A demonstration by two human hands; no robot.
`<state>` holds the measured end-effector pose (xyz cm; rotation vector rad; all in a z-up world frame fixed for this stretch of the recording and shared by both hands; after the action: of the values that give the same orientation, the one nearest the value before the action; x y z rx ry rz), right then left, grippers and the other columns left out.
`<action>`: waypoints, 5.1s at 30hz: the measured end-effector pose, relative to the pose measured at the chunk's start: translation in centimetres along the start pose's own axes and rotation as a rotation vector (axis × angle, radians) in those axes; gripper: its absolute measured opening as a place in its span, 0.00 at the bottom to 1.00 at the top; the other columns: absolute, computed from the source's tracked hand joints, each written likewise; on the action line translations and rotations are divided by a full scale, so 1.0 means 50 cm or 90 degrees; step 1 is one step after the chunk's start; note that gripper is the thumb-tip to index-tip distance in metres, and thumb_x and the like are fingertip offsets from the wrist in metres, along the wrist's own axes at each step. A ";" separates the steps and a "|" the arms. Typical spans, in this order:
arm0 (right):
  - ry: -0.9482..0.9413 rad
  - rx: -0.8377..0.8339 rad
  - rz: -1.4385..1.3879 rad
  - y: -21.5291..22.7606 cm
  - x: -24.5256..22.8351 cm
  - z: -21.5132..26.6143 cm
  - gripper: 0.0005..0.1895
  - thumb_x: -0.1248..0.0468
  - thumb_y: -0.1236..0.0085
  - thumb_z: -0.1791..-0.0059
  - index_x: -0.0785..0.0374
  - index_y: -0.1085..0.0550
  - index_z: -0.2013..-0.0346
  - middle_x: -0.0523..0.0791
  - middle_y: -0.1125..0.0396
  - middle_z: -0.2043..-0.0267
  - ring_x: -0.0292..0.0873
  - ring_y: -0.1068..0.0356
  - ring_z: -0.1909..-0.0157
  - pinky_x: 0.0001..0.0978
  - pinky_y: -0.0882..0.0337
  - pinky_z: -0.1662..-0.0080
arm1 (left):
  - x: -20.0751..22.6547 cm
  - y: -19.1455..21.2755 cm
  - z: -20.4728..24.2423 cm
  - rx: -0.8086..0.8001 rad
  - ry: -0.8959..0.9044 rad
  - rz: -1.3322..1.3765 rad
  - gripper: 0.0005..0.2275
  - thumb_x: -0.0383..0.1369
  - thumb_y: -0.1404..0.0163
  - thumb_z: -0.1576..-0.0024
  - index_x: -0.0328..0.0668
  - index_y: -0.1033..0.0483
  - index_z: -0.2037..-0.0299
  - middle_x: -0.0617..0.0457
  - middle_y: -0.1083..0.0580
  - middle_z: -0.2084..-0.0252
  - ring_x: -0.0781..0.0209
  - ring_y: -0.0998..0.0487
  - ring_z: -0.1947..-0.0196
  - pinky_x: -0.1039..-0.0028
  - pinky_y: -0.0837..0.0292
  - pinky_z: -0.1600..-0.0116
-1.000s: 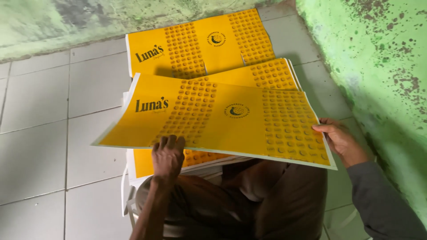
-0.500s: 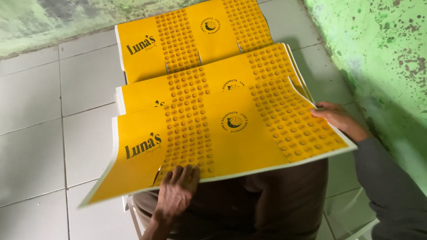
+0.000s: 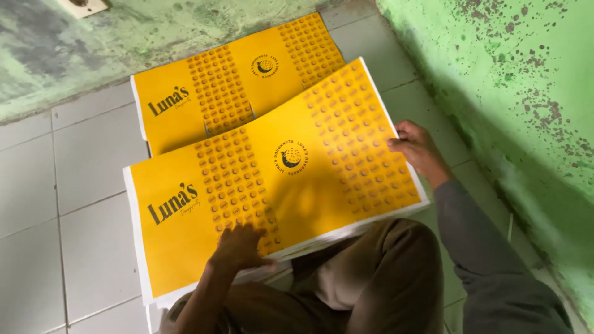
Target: Tearing off the white margins or strips from printed yellow cardboard sheets, likely for packaging.
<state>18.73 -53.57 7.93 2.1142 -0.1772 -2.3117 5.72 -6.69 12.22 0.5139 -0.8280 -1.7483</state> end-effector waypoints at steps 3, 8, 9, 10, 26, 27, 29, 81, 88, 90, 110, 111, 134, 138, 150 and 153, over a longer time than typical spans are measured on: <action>0.065 -0.055 0.032 0.017 0.073 -0.072 0.17 0.71 0.35 0.55 0.63 0.27 0.53 0.44 0.33 0.72 0.36 0.34 0.69 0.29 0.32 0.64 | 0.020 0.112 -0.112 0.264 -0.058 0.107 0.33 0.50 0.42 0.48 0.53 0.37 0.33 0.43 0.32 0.40 0.39 0.28 0.41 0.46 0.27 0.45; 0.062 -0.088 0.062 0.002 0.063 -0.082 0.15 0.70 0.35 0.54 0.58 0.25 0.54 0.41 0.30 0.72 0.35 0.33 0.70 0.26 0.32 0.63 | 0.106 0.360 -0.297 0.496 -0.094 0.295 0.37 0.46 0.40 0.46 0.47 0.42 0.28 0.40 0.36 0.33 0.35 0.32 0.35 0.42 0.28 0.41; 0.054 -0.085 0.101 0.014 0.079 -0.087 0.16 0.71 0.35 0.55 0.54 0.24 0.54 0.40 0.31 0.74 0.34 0.32 0.71 0.25 0.31 0.64 | 0.129 0.408 -0.326 0.555 -0.125 0.350 0.38 0.45 0.40 0.46 0.40 0.43 0.28 0.35 0.38 0.32 0.31 0.36 0.32 0.39 0.31 0.39; 0.056 -0.083 0.105 0.010 0.056 -0.070 0.16 0.71 0.35 0.55 0.54 0.24 0.54 0.40 0.31 0.74 0.34 0.32 0.71 0.25 0.31 0.64 | 0.145 0.442 -0.342 0.558 -0.128 0.352 0.38 0.45 0.40 0.46 0.40 0.43 0.28 0.35 0.38 0.32 0.31 0.36 0.32 0.39 0.31 0.39; 0.148 -0.048 0.015 -0.024 -0.212 -0.145 0.11 0.68 0.38 0.47 0.70 0.23 0.51 0.44 0.34 0.74 0.31 0.35 0.69 0.24 0.30 0.65 | 0.274 0.539 -0.456 0.431 -0.358 0.505 0.07 0.37 0.38 0.47 0.48 0.19 0.62 0.47 0.21 0.67 0.38 0.19 0.60 0.53 0.26 0.54; 0.168 -0.062 0.008 -0.025 -0.213 -0.169 0.10 0.69 0.38 0.47 0.72 0.23 0.53 0.45 0.34 0.76 0.32 0.36 0.71 0.24 0.30 0.67 | 0.282 0.546 -0.455 0.430 -0.367 0.499 0.08 0.38 0.38 0.47 0.48 0.19 0.63 0.46 0.21 0.67 0.37 0.19 0.60 0.52 0.25 0.54; 0.183 -0.076 0.038 -0.029 -0.245 -0.173 0.07 0.70 0.39 0.47 0.71 0.22 0.55 0.46 0.34 0.77 0.33 0.36 0.72 0.26 0.30 0.68 | 0.286 0.553 -0.452 0.435 -0.368 0.504 0.07 0.38 0.38 0.47 0.49 0.20 0.63 0.47 0.21 0.68 0.38 0.19 0.61 0.53 0.25 0.55; -0.135 -0.035 0.036 0.001 -0.170 -0.103 0.12 0.56 0.35 0.48 0.63 0.22 0.66 0.43 0.31 0.70 0.38 0.33 0.66 0.32 0.25 0.66 | 0.304 0.557 -0.412 0.483 -0.336 0.498 0.11 0.33 0.33 0.52 0.46 0.23 0.65 0.49 0.21 0.68 0.41 0.19 0.60 0.55 0.26 0.56; -0.175 0.009 0.020 -0.003 -0.185 -0.093 0.16 0.51 0.34 0.49 0.61 0.21 0.64 0.47 0.29 0.68 0.42 0.30 0.66 0.38 0.23 0.65 | 0.290 0.565 -0.401 0.499 -0.363 0.505 0.11 0.32 0.33 0.51 0.44 0.23 0.65 0.47 0.21 0.68 0.39 0.19 0.60 0.56 0.26 0.57; -0.167 -0.028 0.061 -0.001 -0.195 -0.082 0.20 0.48 0.36 0.48 0.63 0.22 0.64 0.47 0.29 0.68 0.41 0.30 0.66 0.39 0.22 0.64 | 0.286 0.567 -0.403 0.520 -0.360 0.501 0.11 0.32 0.33 0.51 0.45 0.23 0.65 0.49 0.20 0.68 0.41 0.18 0.61 0.57 0.26 0.57; -0.109 0.019 0.107 0.041 -0.040 -0.048 0.15 0.59 0.46 0.42 0.70 0.24 0.65 0.49 0.34 0.75 0.41 0.31 0.72 0.35 0.24 0.68 | 0.283 0.568 -0.414 0.501 -0.290 0.488 0.10 0.34 0.33 0.49 0.47 0.23 0.62 0.53 0.20 0.64 0.42 0.19 0.56 0.52 0.26 0.51; -0.100 0.031 0.111 0.043 -0.029 -0.048 0.15 0.60 0.48 0.41 0.70 0.25 0.65 0.50 0.34 0.76 0.42 0.31 0.72 0.35 0.25 0.69 | 0.279 0.561 -0.420 0.493 -0.280 0.488 0.10 0.35 0.34 0.48 0.49 0.23 0.62 0.53 0.20 0.64 0.42 0.19 0.55 0.52 0.26 0.51; -0.153 0.087 0.144 0.030 0.019 -0.042 0.16 0.59 0.51 0.42 0.66 0.23 0.67 0.48 0.36 0.77 0.38 0.37 0.75 0.30 0.37 0.74 | 0.290 0.551 -0.419 0.495 -0.294 0.497 0.11 0.34 0.33 0.49 0.48 0.23 0.63 0.53 0.19 0.65 0.43 0.19 0.56 0.53 0.26 0.52; -0.124 0.055 0.112 0.006 -0.059 -0.027 0.14 0.62 0.51 0.42 0.70 0.25 0.65 0.49 0.37 0.75 0.38 0.38 0.70 0.30 0.36 0.70 | 0.281 0.559 -0.423 0.507 -0.287 0.493 0.11 0.34 0.33 0.49 0.48 0.23 0.62 0.53 0.19 0.64 0.42 0.19 0.55 0.52 0.26 0.52; -0.013 0.039 0.132 0.031 -0.022 -0.012 0.09 0.64 0.48 0.43 0.69 0.26 0.60 0.47 0.37 0.72 0.38 0.38 0.68 0.30 0.35 0.67 | 0.276 0.570 -0.449 0.518 -0.273 0.500 0.11 0.34 0.33 0.48 0.47 0.23 0.61 0.53 0.20 0.64 0.44 0.19 0.56 0.52 0.26 0.51; 0.020 0.079 0.133 0.016 -0.015 0.004 0.10 0.62 0.47 0.42 0.68 0.26 0.60 0.46 0.37 0.72 0.36 0.39 0.66 0.29 0.36 0.65 | 0.272 0.567 -0.456 0.510 -0.289 0.509 0.12 0.35 0.34 0.48 0.47 0.24 0.61 0.52 0.20 0.64 0.42 0.20 0.55 0.51 0.26 0.52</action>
<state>18.56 -54.31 8.75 2.0698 -0.5277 -2.2003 35.40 -30.84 19.00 0.2187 -1.7852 -0.7412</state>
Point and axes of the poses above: each hand's wrist, its own z-axis away from the middle knuckle, its own y-axis out of the back of the hand, x = y × z, the point moved 1 cm from there along -z, towards the middle knuckle
